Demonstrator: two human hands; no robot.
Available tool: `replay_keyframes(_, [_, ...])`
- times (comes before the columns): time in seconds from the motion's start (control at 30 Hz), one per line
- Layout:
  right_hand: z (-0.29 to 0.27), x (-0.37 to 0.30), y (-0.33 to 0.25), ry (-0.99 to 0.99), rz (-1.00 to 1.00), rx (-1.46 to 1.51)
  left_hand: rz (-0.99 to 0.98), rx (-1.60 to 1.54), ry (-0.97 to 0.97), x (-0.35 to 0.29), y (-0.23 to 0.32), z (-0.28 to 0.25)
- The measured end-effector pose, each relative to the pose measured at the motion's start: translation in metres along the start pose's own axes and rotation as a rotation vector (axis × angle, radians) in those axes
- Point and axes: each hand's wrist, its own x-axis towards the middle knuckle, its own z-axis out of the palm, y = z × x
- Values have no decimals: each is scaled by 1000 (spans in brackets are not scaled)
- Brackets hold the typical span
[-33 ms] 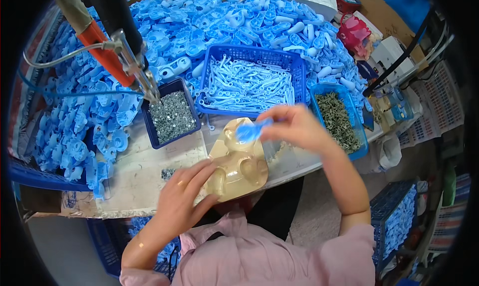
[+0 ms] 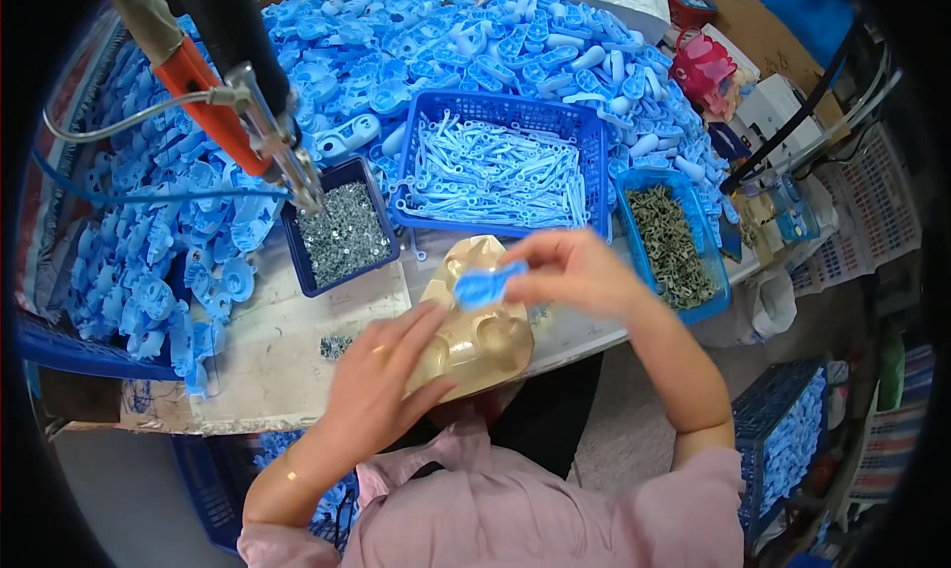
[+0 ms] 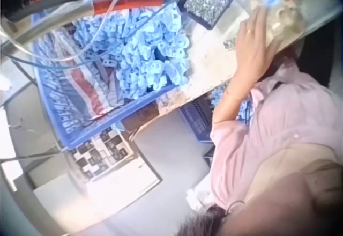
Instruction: Assembling small blue plastic toy parts using an electric screwdriver and a press tool at a factory workbench.
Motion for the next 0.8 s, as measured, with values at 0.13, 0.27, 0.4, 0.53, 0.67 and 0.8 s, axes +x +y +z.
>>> replay_keyframes(0.13, [28, -4, -11, -99, 142, -23, -58, 50, -136, 7, -7, 40])
replay_keyframes(0.27, [-38, 49, -17, -1, 115, -255, -41, -6, -75, -6, -22, 43])
replay_keyframes(0.4, [-126, 131, -6, 857, -441, -858, 65, 29, 7, -11, -34, 45])
replay_keyframes(0.53, [-123, 171, -20, 847, -242, -1219, -33, -9, -50, -26, -49, 45])
replay_keyframes(0.67, [-157, 200, -16, 1064, -413, -1336, -59, -55, -65, -33, -52, 41])
replay_keyframes(0.8, [-180, 222, -16, 896, -551, -1482, 3, -36, -97, -35, -57, 40])
